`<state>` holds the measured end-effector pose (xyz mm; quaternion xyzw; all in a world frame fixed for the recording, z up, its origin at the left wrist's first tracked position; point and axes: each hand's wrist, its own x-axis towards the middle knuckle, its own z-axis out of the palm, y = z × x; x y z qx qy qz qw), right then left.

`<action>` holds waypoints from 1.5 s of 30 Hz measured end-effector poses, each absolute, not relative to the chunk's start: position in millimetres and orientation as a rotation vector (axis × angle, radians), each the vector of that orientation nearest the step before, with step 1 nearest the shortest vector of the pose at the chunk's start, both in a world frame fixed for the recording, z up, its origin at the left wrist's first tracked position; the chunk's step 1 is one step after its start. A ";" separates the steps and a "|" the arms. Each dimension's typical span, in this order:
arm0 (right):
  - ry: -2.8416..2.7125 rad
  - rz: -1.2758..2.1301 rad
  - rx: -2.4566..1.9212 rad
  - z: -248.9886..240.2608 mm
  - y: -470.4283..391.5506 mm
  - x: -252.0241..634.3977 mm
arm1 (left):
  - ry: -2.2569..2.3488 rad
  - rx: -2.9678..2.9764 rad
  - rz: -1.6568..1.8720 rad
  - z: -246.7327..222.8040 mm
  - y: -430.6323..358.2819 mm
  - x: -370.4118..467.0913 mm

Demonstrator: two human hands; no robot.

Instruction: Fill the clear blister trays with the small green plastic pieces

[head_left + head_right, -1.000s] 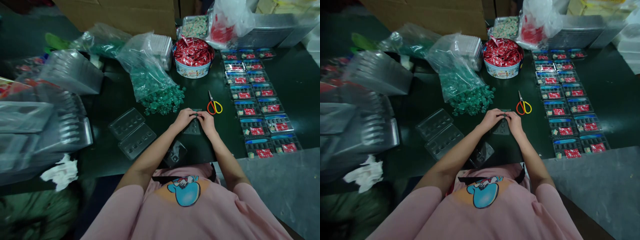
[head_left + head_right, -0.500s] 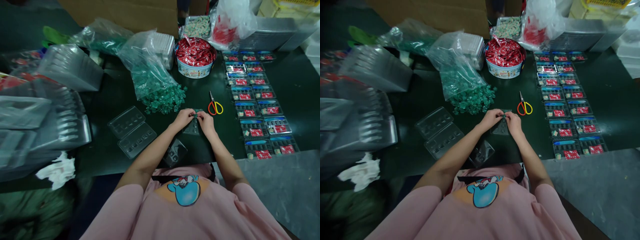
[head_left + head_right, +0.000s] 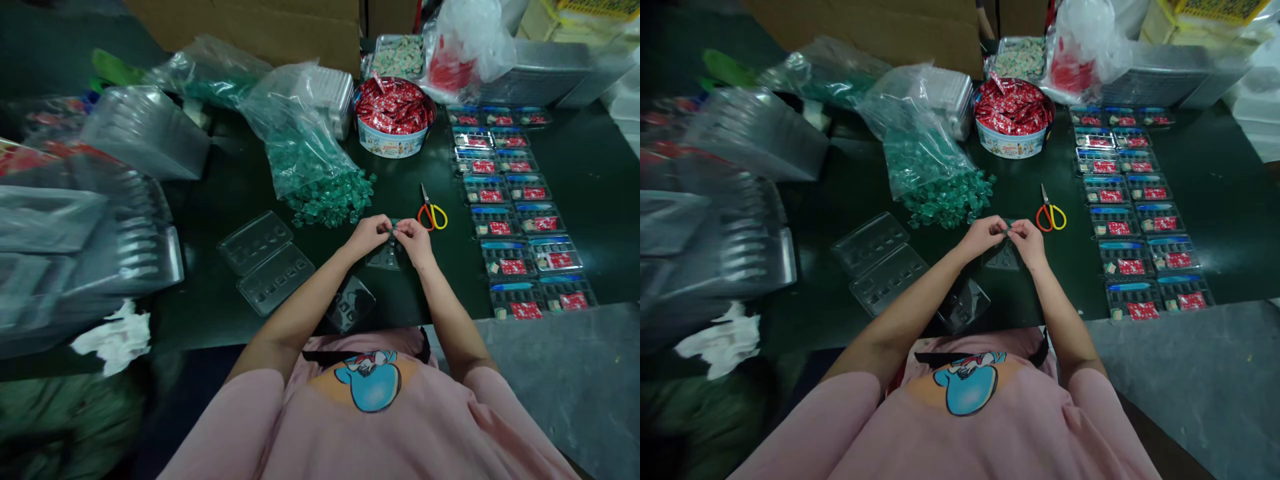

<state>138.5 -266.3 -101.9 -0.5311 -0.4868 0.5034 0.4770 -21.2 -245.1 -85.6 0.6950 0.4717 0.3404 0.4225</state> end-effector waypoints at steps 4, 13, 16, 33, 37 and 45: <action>-1.102 1.278 -1.268 -100.1 -263.6 137.3 | 1.114 1.656 0.870 -87.5 -243.5 -19.3; -1.352 1.042 -1.524 -104.0 -265.6 144.1 | 1.186 1.705 0.861 -92.6 -243.6 -18.5; -1.457 0.978 -1.571 -106.5 -272.3 145.3 | 1.255 1.825 0.770 -88.6 -250.0 -18.9; -1.780 0.601 -1.742 -107.0 -262.8 141.1 | 1.471 2.164 0.589 -109.1 -245.6 -7.2; -1.820 0.552 -1.640 -103.5 -265.0 140.6 | 1.436 2.239 0.555 -111.5 -245.3 -10.4; -1.913 0.613 -1.562 -107.5 -260.6 137.8 | 1.458 2.266 0.503 -111.9 -252.5 -11.5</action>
